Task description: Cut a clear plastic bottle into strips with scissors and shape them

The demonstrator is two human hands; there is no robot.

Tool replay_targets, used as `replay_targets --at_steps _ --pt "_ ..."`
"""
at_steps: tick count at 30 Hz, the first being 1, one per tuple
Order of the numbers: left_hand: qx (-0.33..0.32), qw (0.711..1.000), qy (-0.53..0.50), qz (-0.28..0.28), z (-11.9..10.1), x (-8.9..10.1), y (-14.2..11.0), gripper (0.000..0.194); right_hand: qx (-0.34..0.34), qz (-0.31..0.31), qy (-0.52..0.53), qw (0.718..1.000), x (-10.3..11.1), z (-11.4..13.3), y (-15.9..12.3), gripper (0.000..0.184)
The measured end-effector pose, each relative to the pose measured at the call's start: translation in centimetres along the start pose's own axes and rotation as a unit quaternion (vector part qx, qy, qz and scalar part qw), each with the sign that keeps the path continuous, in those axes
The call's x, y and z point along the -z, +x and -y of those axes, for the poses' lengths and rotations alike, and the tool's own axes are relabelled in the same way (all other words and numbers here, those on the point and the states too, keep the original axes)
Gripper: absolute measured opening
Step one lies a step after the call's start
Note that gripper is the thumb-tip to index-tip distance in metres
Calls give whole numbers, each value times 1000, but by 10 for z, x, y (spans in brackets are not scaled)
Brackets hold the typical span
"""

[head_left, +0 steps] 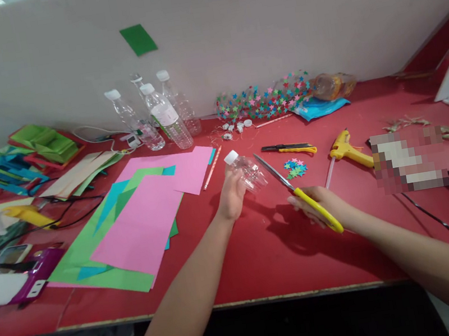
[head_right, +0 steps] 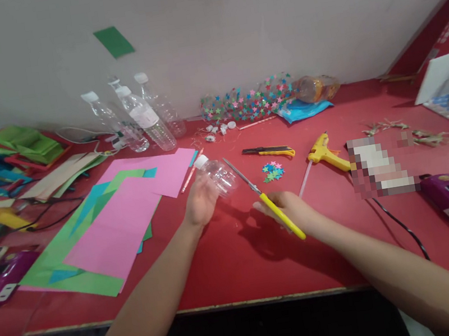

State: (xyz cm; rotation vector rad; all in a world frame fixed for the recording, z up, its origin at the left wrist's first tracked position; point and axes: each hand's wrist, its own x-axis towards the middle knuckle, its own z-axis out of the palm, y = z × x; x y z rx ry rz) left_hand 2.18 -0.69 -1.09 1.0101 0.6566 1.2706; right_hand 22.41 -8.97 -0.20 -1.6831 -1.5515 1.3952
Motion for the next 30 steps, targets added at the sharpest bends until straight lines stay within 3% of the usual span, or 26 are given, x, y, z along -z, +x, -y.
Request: replay_targets --at_steps 5,10,16,22,30 --pt "55 998 -36 -23 -3 -2 1 39 12 -1 -21 1000 0 3 -1 50" --pt "100 992 -72 -13 -4 0 4 29 16 0 -14 1000 0 8 -2 52" --pt "82 995 -59 -1 -8 2 3 30 13 -4 -27 1000 0 11 -4 51" --pt "117 987 -105 -18 -13 2 3 26 22 -13 -46 999 2 15 -6 54" --pt "94 992 -80 -21 -6 0 5 30 17 -13 -52 998 2 13 -4 53"
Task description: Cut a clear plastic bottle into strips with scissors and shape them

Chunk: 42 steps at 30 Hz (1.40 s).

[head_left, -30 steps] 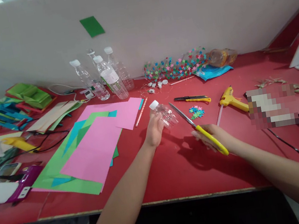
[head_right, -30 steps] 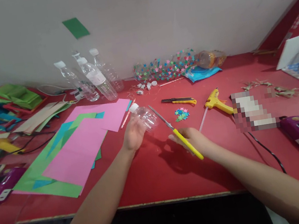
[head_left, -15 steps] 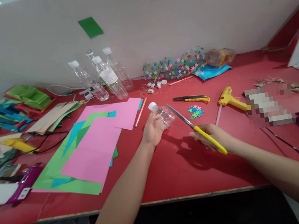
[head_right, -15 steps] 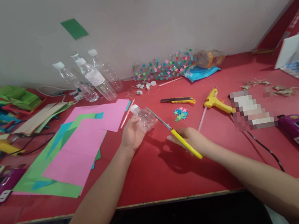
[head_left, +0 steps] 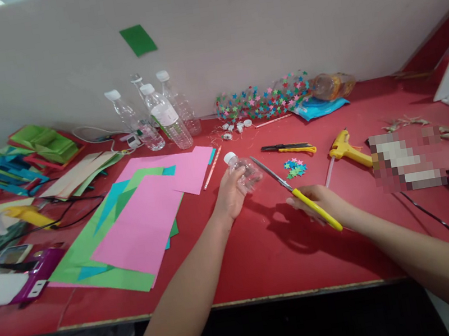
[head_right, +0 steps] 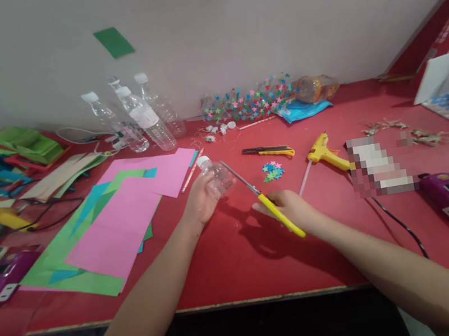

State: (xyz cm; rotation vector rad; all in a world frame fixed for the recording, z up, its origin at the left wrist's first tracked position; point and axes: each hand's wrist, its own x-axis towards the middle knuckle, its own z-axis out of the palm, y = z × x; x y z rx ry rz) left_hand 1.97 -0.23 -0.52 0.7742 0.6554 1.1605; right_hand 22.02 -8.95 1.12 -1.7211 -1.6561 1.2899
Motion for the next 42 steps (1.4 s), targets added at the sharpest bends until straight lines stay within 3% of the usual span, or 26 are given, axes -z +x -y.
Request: replay_targets --at_steps 18,22,33,42 --pt "5 999 32 -17 6 2 0 39 24 1 -75 997 0 3 -1 60" --pt "1 999 37 -25 7 4 1 44 50 -30 -133 989 3 0 1 60" --pt "-48 998 32 -11 3 -1 1 41 94 -66 -188 975 3 -2 0 47" --pt "-105 988 -6 -111 1 10 11 39 122 -31 -137 983 8 -2 -3 55"
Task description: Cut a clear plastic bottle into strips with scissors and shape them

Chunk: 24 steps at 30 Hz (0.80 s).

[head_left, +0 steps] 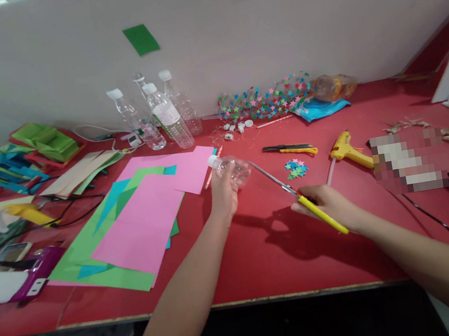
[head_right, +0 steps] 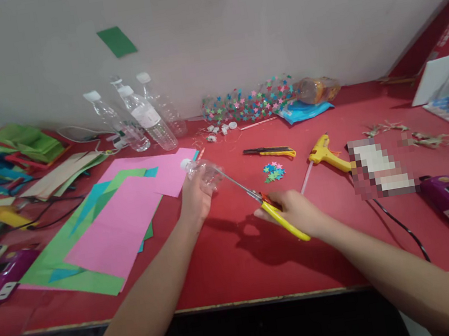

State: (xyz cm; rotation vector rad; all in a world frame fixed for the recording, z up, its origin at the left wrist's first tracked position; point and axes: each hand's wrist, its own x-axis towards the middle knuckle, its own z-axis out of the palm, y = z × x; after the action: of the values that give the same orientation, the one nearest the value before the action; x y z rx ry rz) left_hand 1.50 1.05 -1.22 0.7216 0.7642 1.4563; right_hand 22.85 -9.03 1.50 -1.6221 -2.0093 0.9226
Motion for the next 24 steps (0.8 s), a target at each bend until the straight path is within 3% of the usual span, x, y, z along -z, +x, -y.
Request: replay_targets --at_steps 9,24 --pt "-48 999 23 -1 -4 0 -1 34 -11 81 -4 997 4 6 -5 55" --pt "-63 997 43 6 -7 -6 -7 30 -19 101 54 993 4 10 -9 58"
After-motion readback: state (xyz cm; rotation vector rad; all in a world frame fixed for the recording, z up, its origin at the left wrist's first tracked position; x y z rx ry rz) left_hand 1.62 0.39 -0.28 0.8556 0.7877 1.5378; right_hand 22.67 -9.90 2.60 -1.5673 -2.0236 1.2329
